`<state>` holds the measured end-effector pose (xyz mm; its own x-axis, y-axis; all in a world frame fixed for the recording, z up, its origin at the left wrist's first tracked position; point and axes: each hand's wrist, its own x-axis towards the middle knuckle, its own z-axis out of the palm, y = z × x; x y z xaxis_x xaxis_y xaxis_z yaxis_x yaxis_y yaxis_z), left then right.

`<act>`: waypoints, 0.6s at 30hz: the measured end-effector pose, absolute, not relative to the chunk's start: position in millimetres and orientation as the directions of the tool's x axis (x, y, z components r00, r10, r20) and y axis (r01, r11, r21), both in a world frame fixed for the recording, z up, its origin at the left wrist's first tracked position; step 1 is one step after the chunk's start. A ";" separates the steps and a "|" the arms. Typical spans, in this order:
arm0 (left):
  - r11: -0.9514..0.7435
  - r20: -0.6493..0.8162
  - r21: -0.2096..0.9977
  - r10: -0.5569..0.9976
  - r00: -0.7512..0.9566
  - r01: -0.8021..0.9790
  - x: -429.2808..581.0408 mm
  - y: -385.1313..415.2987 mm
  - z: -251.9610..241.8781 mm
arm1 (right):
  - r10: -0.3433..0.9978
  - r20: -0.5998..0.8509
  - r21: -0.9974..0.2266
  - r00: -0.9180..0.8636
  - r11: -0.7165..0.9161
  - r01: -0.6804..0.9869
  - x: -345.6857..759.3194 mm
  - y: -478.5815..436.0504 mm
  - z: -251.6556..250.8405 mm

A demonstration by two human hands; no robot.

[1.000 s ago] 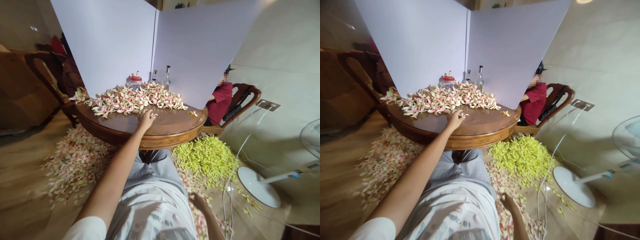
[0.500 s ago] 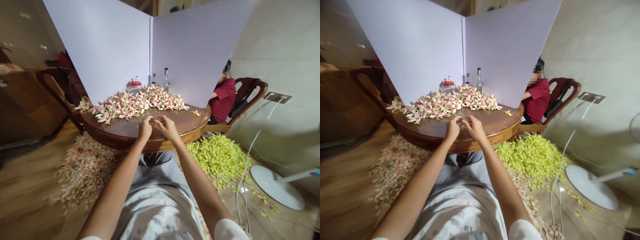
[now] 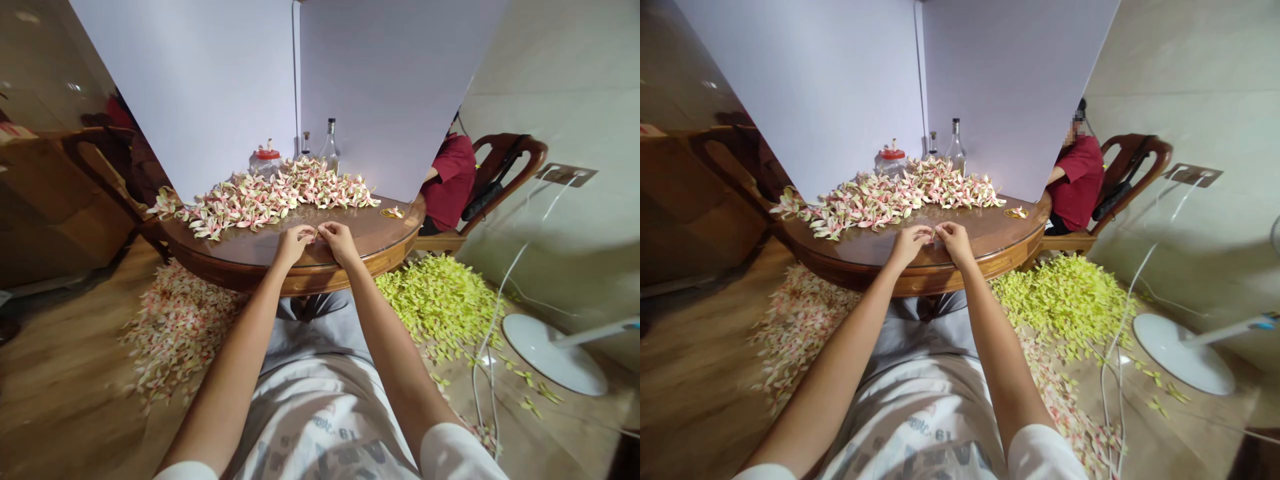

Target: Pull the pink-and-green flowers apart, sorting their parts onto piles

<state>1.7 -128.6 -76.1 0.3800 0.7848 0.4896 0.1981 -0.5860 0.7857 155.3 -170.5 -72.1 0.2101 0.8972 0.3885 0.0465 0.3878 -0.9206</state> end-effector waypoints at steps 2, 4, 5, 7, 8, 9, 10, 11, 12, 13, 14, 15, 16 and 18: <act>-0.574 0.488 0.793 0.799 0.352 0.204 2.0 -128.1 -76.7 | 0.899 0.383 -0.921 0.212 0.389 0.015 155.0 -168.9 -74.0; -0.561 0.483 0.799 0.813 0.324 0.218 2.3 -128.0 -77.0 | 0.901 0.381 -0.921 0.207 0.390 -0.007 155.1 -168.7 -75.3; -0.553 0.478 0.803 0.820 0.314 0.222 2.3 -128.0 -77.3 | 0.902 0.380 -0.920 0.203 0.391 -0.015 155.3 -169.0 -75.7; -0.533 0.462 0.816 0.833 0.303 0.222 2.3 -127.7 -78.4 | 0.907 0.378 -0.920 0.186 0.391 -0.033 155.6 -170.2 -76.2; -0.523 0.453 0.824 0.839 0.300 0.217 2.3 -127.4 -79.1 | 0.910 0.376 -0.920 0.173 0.389 -0.043 155.7 -170.8 -76.5; -0.514 0.446 0.832 0.844 0.297 0.210 2.1 -127.0 -79.9 | 0.914 0.374 -0.921 0.159 0.386 -0.053 155.8 -171.3 -76.8; -0.507 0.442 0.838 0.848 0.293 0.202 1.9 -126.4 -80.7 | 0.917 0.372 -0.921 0.147 0.384 -0.064 155.9 -171.6 -77.2; -0.502 0.440 0.842 0.850 0.288 0.195 1.7 -125.8 -81.4 | 0.919 0.370 -0.921 0.137 0.382 -0.075 156.0 -171.6 -77.7; -0.500 0.441 0.845 0.852 0.283 0.188 1.4 -125.1 -82.0 | 0.920 0.369 -0.920 0.132 0.382 -0.086 156.2 -171.5 -78.2; -0.499 0.443 0.847 0.852 0.279 0.183 1.1 -124.3 -82.5 | 0.920 0.369 -0.919 0.130 0.382 -0.095 156.3 -171.1 -78.7; -0.499 0.444 0.848 0.853 0.274 0.181 0.8 -123.6 -83.0 | 0.921 0.368 -0.918 0.129 0.381 -0.105 156.5 -170.6 -79.1; -0.498 0.444 0.848 0.854 0.272 0.180 0.6 -122.9 -83.4 | 0.921 0.367 -0.918 0.129 0.381 -0.113 156.6 -170.1 -79.4; -0.498 0.443 0.848 0.854 0.272 0.181 0.3 -122.3 -83.7 | 0.922 0.365 -0.917 0.128 0.380 -0.122 156.6 -169.6 -79.5; -0.502 0.444 0.844 0.851 0.280 0.189 -0.2 -121.7 -83.7 | 0.924 0.360 -0.917 0.128 0.376 -0.136 156.5 -169.0 -79.3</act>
